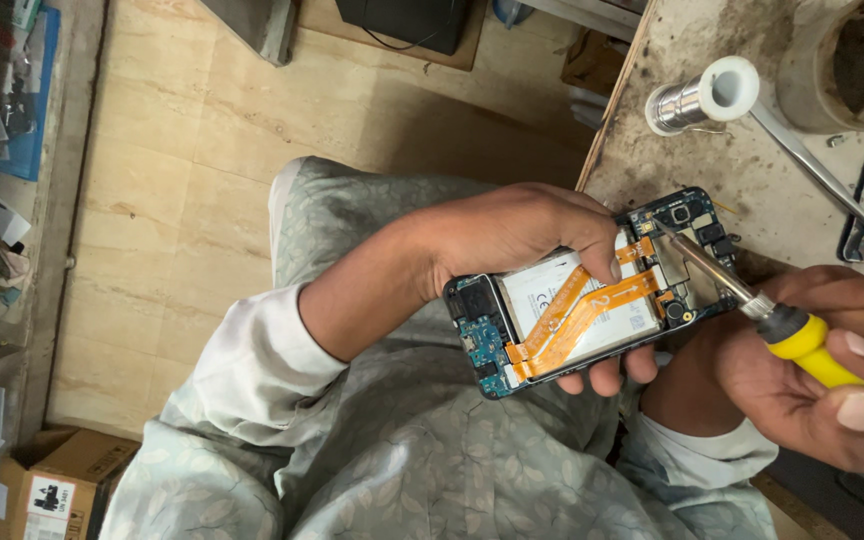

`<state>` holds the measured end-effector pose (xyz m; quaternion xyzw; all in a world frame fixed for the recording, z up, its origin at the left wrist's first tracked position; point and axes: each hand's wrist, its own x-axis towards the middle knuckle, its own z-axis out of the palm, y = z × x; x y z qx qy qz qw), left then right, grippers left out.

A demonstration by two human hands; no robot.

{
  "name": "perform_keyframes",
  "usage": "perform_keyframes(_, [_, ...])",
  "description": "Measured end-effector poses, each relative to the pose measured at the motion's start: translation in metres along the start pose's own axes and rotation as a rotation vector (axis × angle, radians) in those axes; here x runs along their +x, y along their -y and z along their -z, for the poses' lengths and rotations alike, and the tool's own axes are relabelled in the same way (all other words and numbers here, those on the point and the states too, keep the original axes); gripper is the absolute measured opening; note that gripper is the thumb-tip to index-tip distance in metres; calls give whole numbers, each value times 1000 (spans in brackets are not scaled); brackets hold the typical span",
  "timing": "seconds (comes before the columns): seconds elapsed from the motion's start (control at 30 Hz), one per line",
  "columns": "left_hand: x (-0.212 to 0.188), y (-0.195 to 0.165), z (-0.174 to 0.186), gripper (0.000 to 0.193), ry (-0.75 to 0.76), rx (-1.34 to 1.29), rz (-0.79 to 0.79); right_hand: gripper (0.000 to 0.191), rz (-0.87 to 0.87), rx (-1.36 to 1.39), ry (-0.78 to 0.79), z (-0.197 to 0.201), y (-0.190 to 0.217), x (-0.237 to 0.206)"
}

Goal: The person disassembles a smartphone by removing the back cover and using a screwdriver to detach internal components. They then use a soldering iron to work on the motherboard and battery area, manipulating ribbon cables and connectors.

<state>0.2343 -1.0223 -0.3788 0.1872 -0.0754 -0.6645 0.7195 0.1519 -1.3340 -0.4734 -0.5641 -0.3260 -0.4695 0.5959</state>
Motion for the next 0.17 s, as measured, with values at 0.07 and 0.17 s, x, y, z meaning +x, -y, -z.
perform_keyframes(0.07, [1, 0, 0, 45, 6, 1, -2, 31, 16, 3, -3, -4, -1, 0])
perform_keyframes(0.17, [0, 1, 1, 46, 6, 3, -4, 34, -13, 6, 7, -7, 0, 2])
